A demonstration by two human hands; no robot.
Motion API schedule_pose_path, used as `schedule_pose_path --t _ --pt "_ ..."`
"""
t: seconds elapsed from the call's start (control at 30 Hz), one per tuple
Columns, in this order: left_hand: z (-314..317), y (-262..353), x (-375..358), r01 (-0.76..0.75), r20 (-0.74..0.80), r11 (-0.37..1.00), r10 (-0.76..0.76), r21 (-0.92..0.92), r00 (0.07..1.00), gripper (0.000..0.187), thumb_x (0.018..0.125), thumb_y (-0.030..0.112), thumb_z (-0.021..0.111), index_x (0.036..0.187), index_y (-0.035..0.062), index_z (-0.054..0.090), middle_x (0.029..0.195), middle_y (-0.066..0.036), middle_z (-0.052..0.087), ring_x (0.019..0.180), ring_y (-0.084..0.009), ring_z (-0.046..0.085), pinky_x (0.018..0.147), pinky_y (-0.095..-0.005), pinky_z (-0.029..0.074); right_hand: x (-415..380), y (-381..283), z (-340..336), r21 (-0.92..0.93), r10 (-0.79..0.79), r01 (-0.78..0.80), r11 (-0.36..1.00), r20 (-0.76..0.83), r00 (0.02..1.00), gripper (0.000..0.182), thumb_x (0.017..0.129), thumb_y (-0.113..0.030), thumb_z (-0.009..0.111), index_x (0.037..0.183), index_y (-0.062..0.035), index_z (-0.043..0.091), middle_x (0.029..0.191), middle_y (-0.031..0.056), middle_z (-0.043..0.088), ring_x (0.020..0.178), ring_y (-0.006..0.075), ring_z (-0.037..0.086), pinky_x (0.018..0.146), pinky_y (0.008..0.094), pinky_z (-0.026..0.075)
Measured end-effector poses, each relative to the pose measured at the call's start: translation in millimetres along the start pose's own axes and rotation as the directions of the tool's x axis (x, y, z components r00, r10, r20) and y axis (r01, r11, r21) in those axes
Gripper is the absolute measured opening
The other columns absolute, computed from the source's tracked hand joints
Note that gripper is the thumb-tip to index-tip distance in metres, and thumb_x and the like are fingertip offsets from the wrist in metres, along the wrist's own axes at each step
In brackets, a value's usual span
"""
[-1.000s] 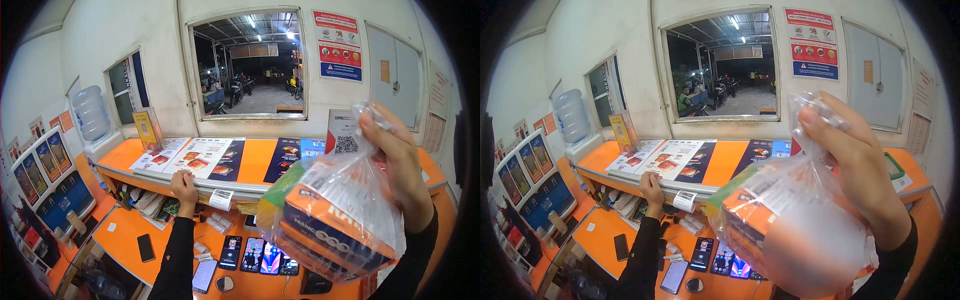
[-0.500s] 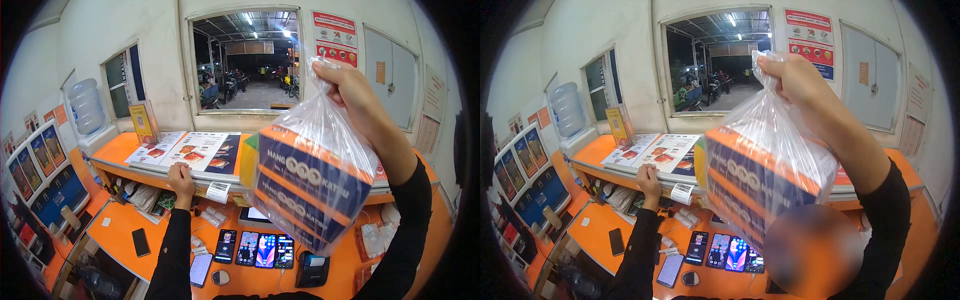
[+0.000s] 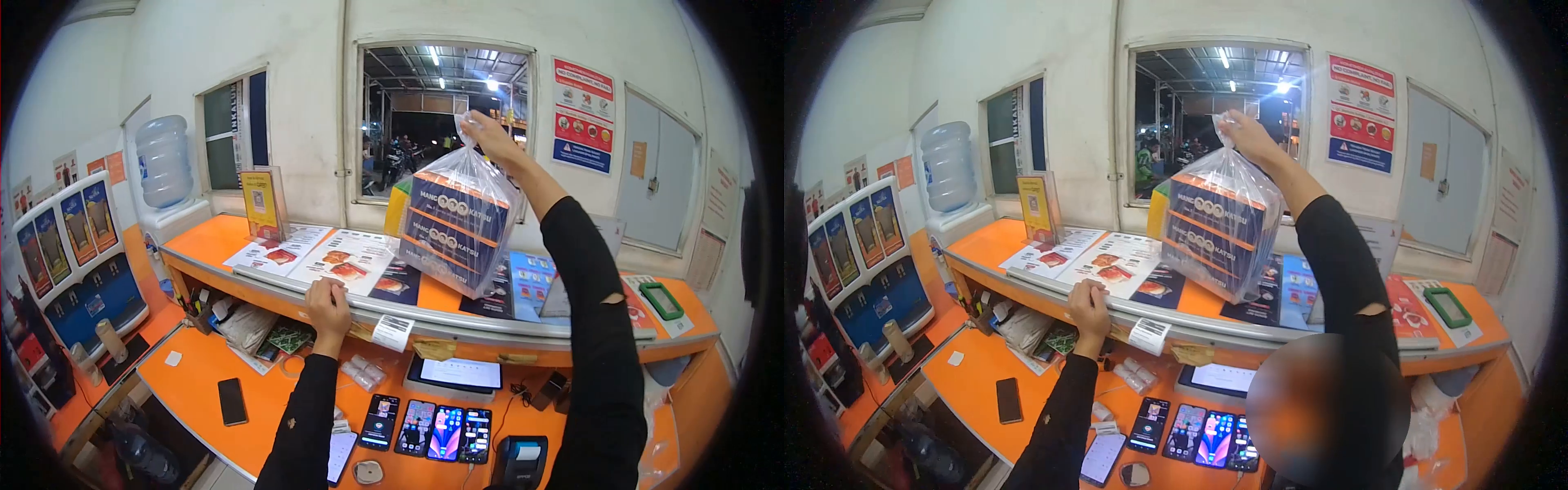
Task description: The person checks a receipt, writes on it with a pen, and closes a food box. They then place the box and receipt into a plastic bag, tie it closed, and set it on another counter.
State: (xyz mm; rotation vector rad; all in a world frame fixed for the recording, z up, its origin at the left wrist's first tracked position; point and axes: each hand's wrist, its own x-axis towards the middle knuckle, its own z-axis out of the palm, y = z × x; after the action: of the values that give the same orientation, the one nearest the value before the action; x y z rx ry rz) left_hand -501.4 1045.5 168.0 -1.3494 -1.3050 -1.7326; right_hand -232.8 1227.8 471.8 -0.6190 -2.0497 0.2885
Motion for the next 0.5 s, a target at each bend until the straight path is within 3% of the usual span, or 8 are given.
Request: schedule_pose_path --t 0.03,0.13,0.17,0.27,0.4,0.43,0.5 --pt "-0.5 0.2 -0.5 0.000 -0.003 1.000 0.000 0.000 1.000 0.013 0.084 0.011 0.049 0.074 0.0059 0.055 0.069 -0.009 0.055 0.069 -0.0286 0.053 0.067 -0.0396 0.038 3.8 7.2 11.4 0.036 -0.008 0.010 0.999 -0.048 0.999 0.046 0.091 -0.031 0.057 0.125 0.0002 0.051 0.115 0.0148 0.060 0.108 0.0227 0.056 0.091 0.0303 0.042" --pt "-1.3 0.3 -0.6 0.001 0.001 1.000 -0.001 -0.001 1.000 0.012 0.083 0.010 0.049 0.074 0.0060 0.055 0.069 -0.008 0.056 0.069 -0.0282 0.053 0.067 -0.0395 0.038 16.4 29.6 40.5 -0.062 0.033 -0.040 0.997 -0.111 0.993 0.031 0.092 -0.031 0.054 0.110 -0.0056 0.058 0.098 0.0121 0.065 0.086 0.0197 0.063 0.080 0.0324 0.047" --pt "-2.0 1.1 -0.4 0.000 0.004 1.000 0.000 -0.005 1.000 0.012 0.083 0.010 0.049 0.074 0.0060 0.055 0.070 -0.008 0.056 0.069 -0.0282 0.053 0.066 -0.0394 0.038 21.3 36.5 52.9 -0.031 0.080 -0.085 0.996 -0.135 0.988 0.024 0.093 -0.030 0.053 0.098 -0.0071 0.057 0.083 0.0096 0.064 0.064 0.0169 0.063 0.069 0.0334 0.048" --pt "-1.5 1.2 1.5 -0.002 0.012 1.000 0.002 0.005 1.000 0.011 0.082 0.009 0.048 0.074 0.0058 0.056 0.070 -0.009 0.057 0.069 -0.0286 0.053 0.066 -0.0392 0.038 24.8 60.8 87.7 0.084 0.090 -0.071 0.994 -0.257 0.962 0.024 0.093 -0.029 0.051 0.096 -0.0059 0.056 0.081 0.0095 0.062 0.055 0.0174 0.062 0.063 0.0321 0.047" --pt "-0.6 1.5 -0.5 0.000 0.010 1.000 0.000 0.020 1.000 0.013 0.083 0.009 0.047 0.074 0.0052 0.056 0.071 -0.010 0.056 0.070 -0.0294 0.054 0.067 -0.0394 0.038 27.9 86.8 101.8 0.136 0.153 -0.108 0.985 -0.395 0.906 0.025 0.092 -0.030 0.050 0.093 -0.0063 0.057 0.084 0.0114 0.064 0.062 0.0205 0.065 0.065 0.0342 0.047" --pt "-0.9 1.2 -1.1 0.002 0.008 1.000 -0.002 0.015 1.000 0.013 0.083 0.009 0.047 0.074 0.0051 0.055 0.071 -0.010 0.056 0.070 -0.0294 0.054 0.067 -0.0394 0.038 18.4 73.1 99.1 0.006 0.116 -0.123 0.992 -0.377 0.919 0.028 0.091 -0.032 0.051 0.093 -0.0055 0.059 0.086 0.0126 0.064 0.066 0.0218 0.066 0.067 0.0371 0.048" --pt "0.3 -0.9 -1.7 0.005 0.008 1.000 -0.005 0.014 1.000 0.014 0.083 0.008 0.046 0.074 0.0048 0.055 0.071 -0.009 0.057 0.070 -0.0294 0.054 0.068 -0.0390 0.038 17.1 75.7 99.5 -0.004 0.123 -0.131 0.991 -0.308 0.943 0.029 0.090 -0.032 0.052 0.092 -0.0046 0.059 0.087 0.0136 0.064 0.066 0.0229 0.066 0.068 0.0368 0.048"
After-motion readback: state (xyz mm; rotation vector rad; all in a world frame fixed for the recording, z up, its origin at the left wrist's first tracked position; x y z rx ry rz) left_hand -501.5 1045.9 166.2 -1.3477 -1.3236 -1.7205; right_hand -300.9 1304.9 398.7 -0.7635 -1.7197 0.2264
